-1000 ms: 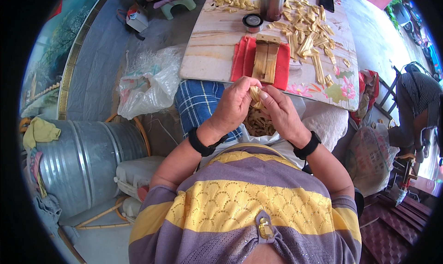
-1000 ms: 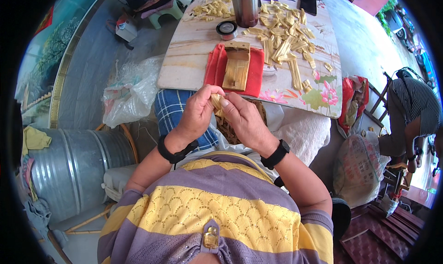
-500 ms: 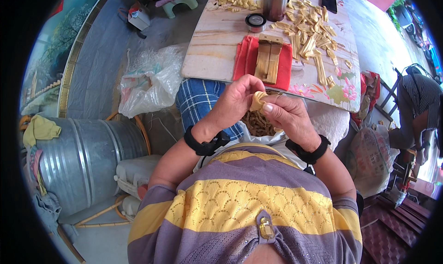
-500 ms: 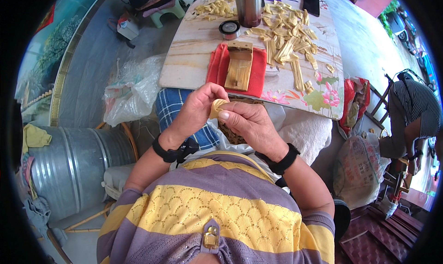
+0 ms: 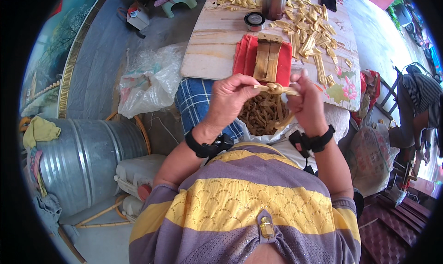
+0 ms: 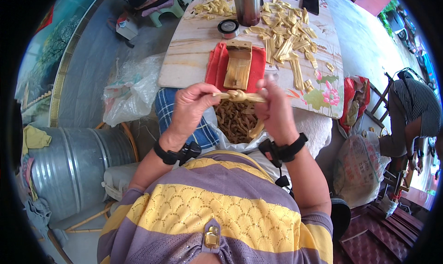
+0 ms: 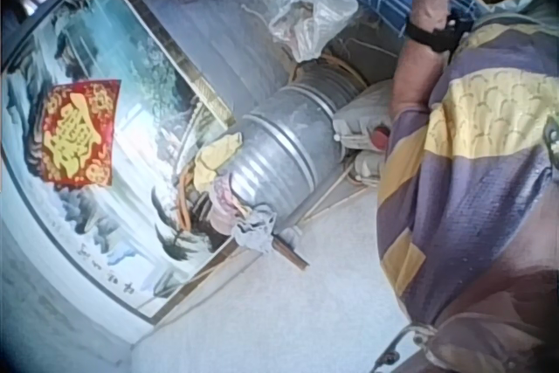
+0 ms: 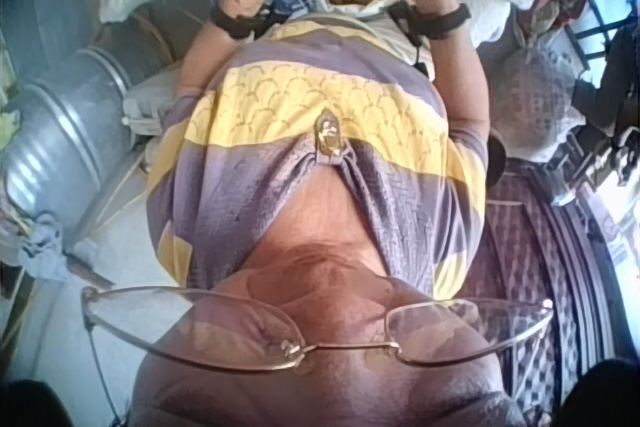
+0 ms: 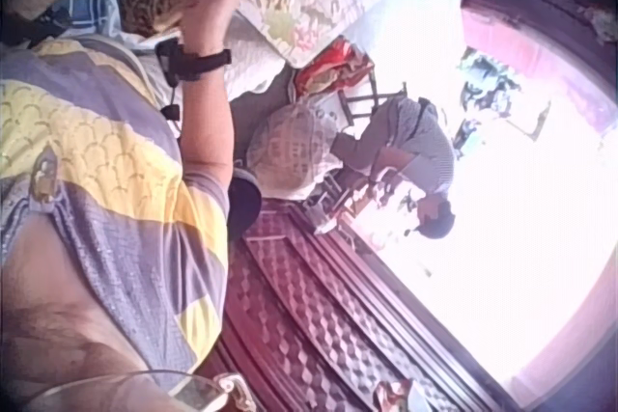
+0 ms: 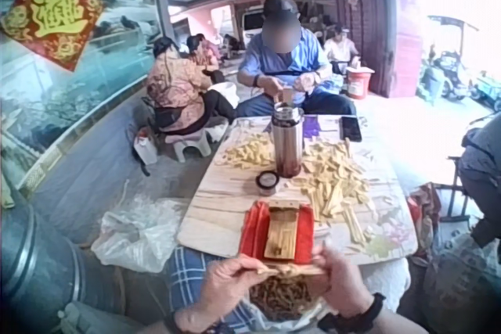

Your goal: The person rolls brown organic material into yellow wrappers by hand, using a wooden block as a guide on a table and placing the finished sticks into a bag on their lap.

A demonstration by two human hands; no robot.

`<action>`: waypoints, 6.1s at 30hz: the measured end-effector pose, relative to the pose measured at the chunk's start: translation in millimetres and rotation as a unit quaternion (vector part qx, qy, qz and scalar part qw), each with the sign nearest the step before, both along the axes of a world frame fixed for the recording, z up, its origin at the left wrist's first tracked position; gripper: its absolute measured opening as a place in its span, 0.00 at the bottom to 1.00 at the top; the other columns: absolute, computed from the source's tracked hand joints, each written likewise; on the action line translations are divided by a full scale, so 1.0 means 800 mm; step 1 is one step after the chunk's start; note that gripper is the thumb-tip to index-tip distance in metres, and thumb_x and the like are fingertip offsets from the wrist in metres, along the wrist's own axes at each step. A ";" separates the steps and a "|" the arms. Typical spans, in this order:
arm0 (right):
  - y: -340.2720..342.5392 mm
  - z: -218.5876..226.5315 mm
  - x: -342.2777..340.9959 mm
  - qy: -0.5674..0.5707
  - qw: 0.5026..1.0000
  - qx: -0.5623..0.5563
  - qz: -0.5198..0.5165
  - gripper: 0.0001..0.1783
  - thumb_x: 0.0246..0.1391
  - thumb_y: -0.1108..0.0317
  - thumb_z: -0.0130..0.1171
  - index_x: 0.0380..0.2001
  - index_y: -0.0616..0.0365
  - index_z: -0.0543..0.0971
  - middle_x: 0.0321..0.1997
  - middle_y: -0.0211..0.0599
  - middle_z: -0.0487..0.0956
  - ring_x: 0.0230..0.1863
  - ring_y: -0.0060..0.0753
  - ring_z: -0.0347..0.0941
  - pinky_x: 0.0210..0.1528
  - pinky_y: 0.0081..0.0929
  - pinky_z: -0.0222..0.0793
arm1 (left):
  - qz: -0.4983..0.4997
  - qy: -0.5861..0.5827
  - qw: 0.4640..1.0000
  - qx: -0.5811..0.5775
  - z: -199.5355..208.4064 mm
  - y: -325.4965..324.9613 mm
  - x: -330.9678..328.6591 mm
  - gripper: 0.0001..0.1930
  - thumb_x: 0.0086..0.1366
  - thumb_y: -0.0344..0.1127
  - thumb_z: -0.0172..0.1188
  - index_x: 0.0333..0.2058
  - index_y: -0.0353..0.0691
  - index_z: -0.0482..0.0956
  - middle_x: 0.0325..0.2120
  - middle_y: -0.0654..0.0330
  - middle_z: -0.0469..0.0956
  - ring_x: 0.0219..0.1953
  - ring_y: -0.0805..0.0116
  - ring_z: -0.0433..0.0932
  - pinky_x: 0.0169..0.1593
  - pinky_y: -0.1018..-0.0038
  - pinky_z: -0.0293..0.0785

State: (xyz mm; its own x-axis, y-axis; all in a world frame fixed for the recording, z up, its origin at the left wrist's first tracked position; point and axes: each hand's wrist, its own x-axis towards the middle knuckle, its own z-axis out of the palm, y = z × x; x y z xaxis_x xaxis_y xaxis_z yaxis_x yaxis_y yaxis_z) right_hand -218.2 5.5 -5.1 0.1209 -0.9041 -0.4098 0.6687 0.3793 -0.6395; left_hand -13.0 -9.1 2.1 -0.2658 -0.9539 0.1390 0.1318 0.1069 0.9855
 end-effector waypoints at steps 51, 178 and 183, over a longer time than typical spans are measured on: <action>-0.054 -0.058 0.005 0.531 0.824 -0.196 -0.031 0.07 0.54 0.69 0.57 0.28 0.62 0.75 0.18 0.40 0.75 0.18 0.30 0.70 0.24 0.28 0.65 | 0.024 -0.418 0.883 -0.212 -0.043 -0.058 0.007 0.09 0.62 0.33 0.54 0.41 0.42 0.76 0.29 0.58 0.77 0.33 0.57 0.75 0.40 0.69 0.71; 0.042 -0.001 0.071 0.411 0.822 -0.385 0.084 0.07 0.59 0.69 0.55 0.35 0.63 0.76 0.31 0.38 0.76 0.33 0.27 0.72 0.36 0.23 0.68 | -0.195 0.231 0.879 0.369 -0.050 0.010 0.005 0.15 0.67 0.44 0.53 0.44 0.40 0.75 0.37 0.64 0.77 0.38 0.74 0.77 0.45 0.73 0.75; 0.029 0.028 0.072 0.294 0.905 -0.301 0.053 0.10 0.63 0.65 0.50 0.33 0.62 0.75 0.24 0.29 0.75 0.26 0.15 0.68 0.27 0.16 0.66 | -0.218 0.194 0.881 0.373 -0.053 0.006 0.007 0.10 0.66 0.40 0.54 0.41 0.44 0.75 0.31 0.67 0.76 0.33 0.74 0.77 0.37 0.74 0.77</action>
